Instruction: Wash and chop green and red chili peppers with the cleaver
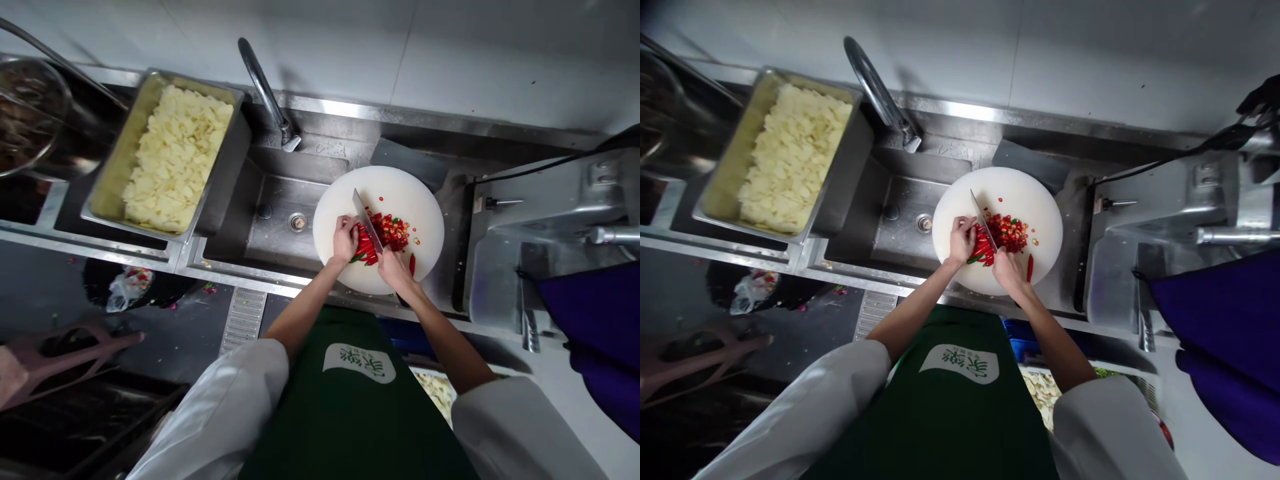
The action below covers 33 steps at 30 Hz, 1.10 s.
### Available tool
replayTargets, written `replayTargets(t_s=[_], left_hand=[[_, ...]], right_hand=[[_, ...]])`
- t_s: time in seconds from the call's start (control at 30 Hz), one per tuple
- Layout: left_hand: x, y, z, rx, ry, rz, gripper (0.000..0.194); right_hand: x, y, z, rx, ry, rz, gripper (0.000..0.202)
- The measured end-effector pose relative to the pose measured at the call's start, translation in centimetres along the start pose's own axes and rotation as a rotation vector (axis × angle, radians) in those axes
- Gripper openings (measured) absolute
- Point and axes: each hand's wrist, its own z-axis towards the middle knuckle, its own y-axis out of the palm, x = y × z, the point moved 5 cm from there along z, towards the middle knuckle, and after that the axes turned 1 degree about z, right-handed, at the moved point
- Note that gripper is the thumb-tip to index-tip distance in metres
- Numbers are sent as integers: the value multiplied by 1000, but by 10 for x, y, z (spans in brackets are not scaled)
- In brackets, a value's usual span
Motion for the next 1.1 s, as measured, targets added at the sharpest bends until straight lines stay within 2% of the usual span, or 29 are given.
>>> replayTargets(t_s=[0.07, 0.23, 0.4, 0.47, 0.6, 0.73, 0.9, 1.0, 1.1], left_hand=[[1, 2, -4, 45, 1, 18, 26], [9, 5, -3, -5, 79, 173, 23], [18, -13, -12, 152, 64, 209, 25], [22, -11, -17, 114, 97, 224, 24], [21, 8, -20, -60, 147, 252, 24], [13, 19, -18, -110, 111, 258, 27], [9, 21, -18, -142, 106, 247, 25], [9, 19, -18, -129, 103, 241, 24], [10, 18, -19, -115, 109, 237, 24]], right_hand=[[-1, 0, 1, 2, 1, -14, 33], [0, -11, -1, -19, 20, -15, 32], [1, -28, -31, 14, 23, -7, 31], [-1, -28, -46, -3, 30, -15, 33], [-3, -18, -62, -89, 41, -31, 31], [-5, -7, -53, -125, 2, -40, 30], [-10, 5, -24, -110, 15, -26, 29], [-12, 2, -9, -81, 49, -16, 30], [-8, -9, -9, -102, 46, 8, 31]])
